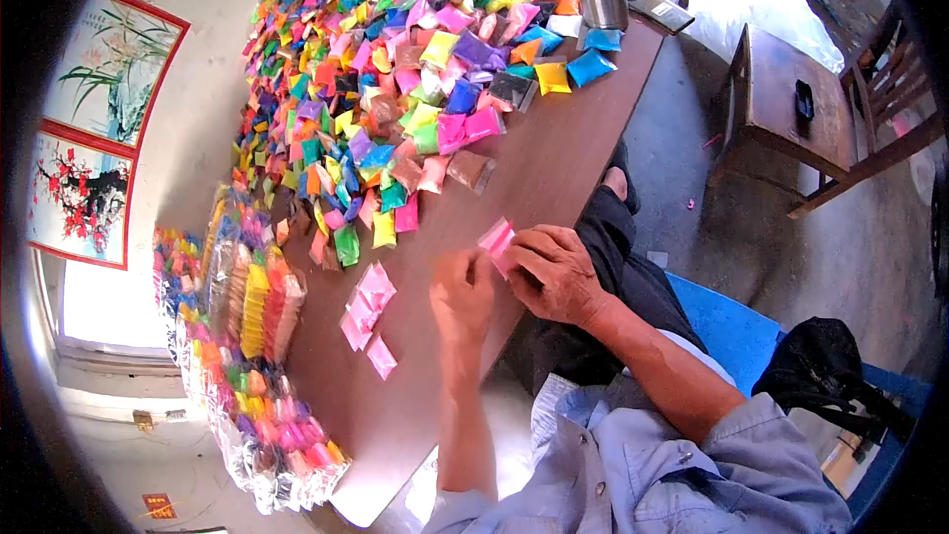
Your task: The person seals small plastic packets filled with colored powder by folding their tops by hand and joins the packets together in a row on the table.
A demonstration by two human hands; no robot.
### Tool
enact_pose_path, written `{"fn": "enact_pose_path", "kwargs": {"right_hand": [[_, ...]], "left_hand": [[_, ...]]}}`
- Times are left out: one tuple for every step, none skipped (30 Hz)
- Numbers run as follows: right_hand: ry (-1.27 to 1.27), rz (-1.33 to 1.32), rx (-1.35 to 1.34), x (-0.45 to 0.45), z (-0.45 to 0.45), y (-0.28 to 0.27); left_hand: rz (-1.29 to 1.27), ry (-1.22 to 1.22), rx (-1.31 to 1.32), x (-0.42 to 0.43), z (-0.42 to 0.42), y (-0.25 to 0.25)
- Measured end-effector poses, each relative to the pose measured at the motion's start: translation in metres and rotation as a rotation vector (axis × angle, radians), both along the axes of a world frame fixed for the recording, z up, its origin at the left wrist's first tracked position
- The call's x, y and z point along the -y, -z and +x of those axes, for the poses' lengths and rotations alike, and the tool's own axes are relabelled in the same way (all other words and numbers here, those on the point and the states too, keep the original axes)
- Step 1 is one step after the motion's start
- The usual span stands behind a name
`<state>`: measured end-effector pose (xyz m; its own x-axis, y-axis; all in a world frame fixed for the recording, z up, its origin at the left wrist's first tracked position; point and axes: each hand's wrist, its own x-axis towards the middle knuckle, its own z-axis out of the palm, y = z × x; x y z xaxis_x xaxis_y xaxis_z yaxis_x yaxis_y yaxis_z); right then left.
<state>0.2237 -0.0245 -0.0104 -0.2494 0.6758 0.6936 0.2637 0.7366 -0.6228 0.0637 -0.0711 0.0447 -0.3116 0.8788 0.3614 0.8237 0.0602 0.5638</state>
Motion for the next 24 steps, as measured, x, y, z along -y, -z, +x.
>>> {"fn": "enact_pose_path", "kwargs": {"right_hand": [[-0.005,0.001,0.002,0.000,0.000,0.000],[-0.002,-0.003,0.001,0.000,-0.001,0.000],[0.002,-0.005,0.000,0.000,-0.001,0.000],[0.000,-0.005,0.001,0.000,0.000,0.000],[-0.001,-0.006,0.010,0.000,0.000,-0.001],[-0.001,-0.005,0.019,0.000,0.000,-0.002],[0.001,-0.003,0.018,-0.001,0.000,-0.002],[0.002,0.000,0.014,-0.001,0.000,-0.001],[0.005,0.002,0.011,-0.001,0.000,-0.001],[0.010,0.000,0.012,-0.001,0.001,-0.001],[0.006,0.000,0.004,-0.001,0.001,-0.001],[-0.001,-0.001,-0.003,0.000,0.001,-0.002],[-0.002,-0.004,-0.001,0.000,0.001,-0.001],[0.005,0.005,0.001,0.000,0.001,-0.001],[0.010,0.015,0.002,0.000,0.000,-0.001],[0.004,0.016,0.003,0.000,-0.001,-0.001],[0.005,0.008,0.004,-0.001,-0.002,0.000],[0.007,0.001,0.006,-0.001,-0.002,0.000],[0.004,0.002,0.008,-0.001,-0.002,0.000],[0.006,0.000,0.012,-0.001,-0.001,-0.001],[0.010,-0.002,0.015,-0.001,-0.001,-0.002],[0.010,-0.001,0.016,-0.001,-0.001,-0.002],[0.010,-0.005,0.016,-0.001,-0.002,-0.001],[0.010,-0.010,0.016,0.000,-0.002,0.000]], "left_hand": [[-0.014,0.003,-0.001,0.001,-0.001,0.003],[-0.028,0.007,-0.002,0.002,-0.003,0.006],[-0.027,0.004,0.000,0.001,-0.005,0.008],[-0.050,-0.025,0.006,-0.001,-0.009,0.009],[-0.072,-0.054,0.011,-0.003,-0.012,0.009],[-0.069,-0.054,0.011,-0.004,-0.015,0.009],[-0.051,-0.070,0.011,-0.005,-0.017,0.009],[-0.035,-0.084,0.012,-0.006,-0.019,0.008],[-0.036,-0.079,0.012,-0.005,-0.020,0.007],[-0.029,-0.069,0.012,-0.003,-0.021,0.006],[-0.023,-0.060,0.013,-0.001,-0.020,0.005],[-0.026,-0.059,0.014,0.002,-0.017,0.003],[-0.027,-0.034,0.041,0.005,-0.011,0.001],[-0.028,-0.012,0.067,0.008,-0.008,0.000],[-0.028,-0.018,0.067,0.010,-0.006,0.000],[-0.008,0.016,0.055,0.010,-0.004,0.001],[0.013,0.051,0.044,0.010,-0.003,0.002],[0.014,0.047,0.047,0.010,-0.004,0.005],[-0.004,-0.013,0.032,0.009,-0.006,0.008],[-0.022,-0.071,0.017,0.008,-0.007,0.010],[-0.020,-0.072,0.018,0.008,-0.009,0.011],[-0.013,-0.077,0.022,0.007,-0.012,0.010],[-0.007,-0.083,0.026,0.006,-0.014,0.009],[-0.008,-0.081,0.025,0.006,-0.016,0.010]]}}
